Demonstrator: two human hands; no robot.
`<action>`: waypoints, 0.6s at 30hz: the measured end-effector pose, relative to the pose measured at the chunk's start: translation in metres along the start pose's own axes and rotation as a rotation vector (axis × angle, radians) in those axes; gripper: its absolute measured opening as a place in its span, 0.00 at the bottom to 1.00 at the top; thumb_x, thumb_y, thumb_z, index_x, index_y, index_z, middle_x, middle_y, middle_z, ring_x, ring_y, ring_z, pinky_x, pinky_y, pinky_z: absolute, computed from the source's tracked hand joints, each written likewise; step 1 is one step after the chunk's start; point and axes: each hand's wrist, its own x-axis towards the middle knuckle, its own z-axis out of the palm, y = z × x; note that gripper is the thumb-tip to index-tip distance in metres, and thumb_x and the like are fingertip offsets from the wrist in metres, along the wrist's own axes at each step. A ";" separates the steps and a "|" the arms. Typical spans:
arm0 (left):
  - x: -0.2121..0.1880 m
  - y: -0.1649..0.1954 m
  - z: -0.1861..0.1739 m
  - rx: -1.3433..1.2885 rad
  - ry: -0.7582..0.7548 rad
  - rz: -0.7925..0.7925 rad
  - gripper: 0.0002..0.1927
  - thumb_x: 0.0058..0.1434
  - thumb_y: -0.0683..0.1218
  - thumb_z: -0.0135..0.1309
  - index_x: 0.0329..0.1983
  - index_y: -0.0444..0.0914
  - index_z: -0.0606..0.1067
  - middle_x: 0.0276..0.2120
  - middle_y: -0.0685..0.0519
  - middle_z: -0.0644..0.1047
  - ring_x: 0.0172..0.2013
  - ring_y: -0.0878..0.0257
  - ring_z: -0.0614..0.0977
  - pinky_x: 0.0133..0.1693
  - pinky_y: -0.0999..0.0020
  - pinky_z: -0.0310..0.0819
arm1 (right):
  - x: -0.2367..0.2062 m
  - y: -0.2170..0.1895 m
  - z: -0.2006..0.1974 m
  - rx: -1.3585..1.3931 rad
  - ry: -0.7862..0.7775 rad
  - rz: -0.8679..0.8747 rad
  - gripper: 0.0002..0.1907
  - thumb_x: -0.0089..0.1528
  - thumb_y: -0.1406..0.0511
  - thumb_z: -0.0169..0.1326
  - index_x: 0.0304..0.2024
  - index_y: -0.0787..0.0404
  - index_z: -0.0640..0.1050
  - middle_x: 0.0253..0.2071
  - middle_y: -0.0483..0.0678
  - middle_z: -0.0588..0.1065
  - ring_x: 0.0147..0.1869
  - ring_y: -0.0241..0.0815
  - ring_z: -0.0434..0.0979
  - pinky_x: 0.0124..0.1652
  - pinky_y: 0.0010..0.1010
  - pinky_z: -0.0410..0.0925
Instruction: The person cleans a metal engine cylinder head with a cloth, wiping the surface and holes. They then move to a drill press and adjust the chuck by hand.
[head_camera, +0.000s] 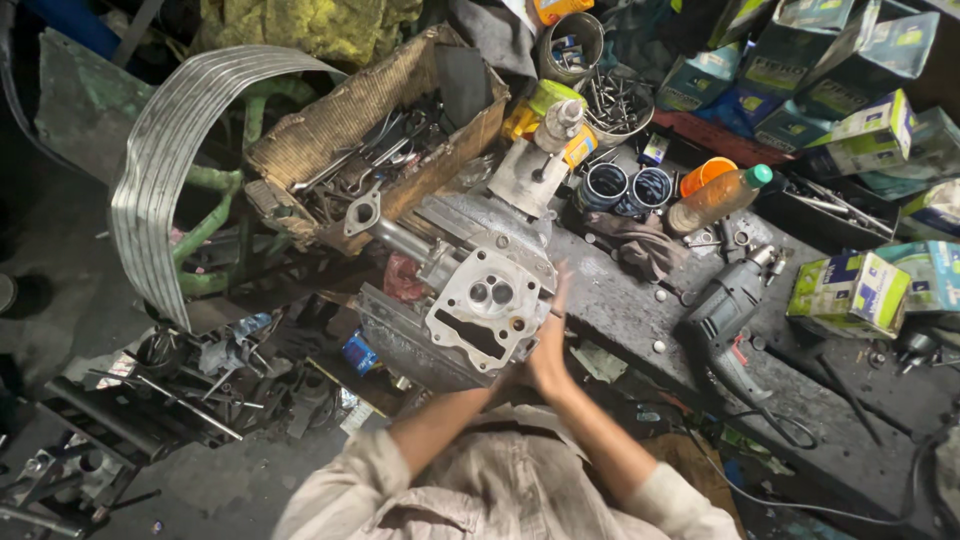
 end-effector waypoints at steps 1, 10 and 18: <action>0.015 -0.006 -0.006 -0.015 0.021 -0.001 0.26 0.76 0.46 0.38 0.74 0.30 0.58 0.71 0.38 0.62 0.70 0.45 0.62 0.68 0.53 0.55 | -0.017 -0.001 0.005 0.009 -0.028 0.105 0.42 0.70 0.53 0.47 0.77 0.60 0.44 0.80 0.60 0.46 0.81 0.53 0.47 0.74 0.43 0.45; -0.044 0.008 0.013 -0.009 -0.038 -0.066 0.27 0.76 0.48 0.38 0.75 0.32 0.56 0.71 0.40 0.61 0.70 0.46 0.62 0.69 0.54 0.55 | 0.051 0.016 -0.014 -0.448 0.123 -0.016 0.37 0.75 0.53 0.39 0.78 0.67 0.48 0.81 0.65 0.45 0.84 0.61 0.33 0.76 0.46 0.31; 0.019 -0.019 -0.013 -0.100 0.017 -0.062 0.28 0.76 0.50 0.38 0.75 0.32 0.55 0.71 0.41 0.60 0.70 0.48 0.61 0.69 0.56 0.54 | -0.014 -0.002 0.006 0.075 -0.080 0.121 0.41 0.72 0.48 0.36 0.79 0.63 0.45 0.83 0.60 0.39 0.86 0.55 0.32 0.77 0.42 0.35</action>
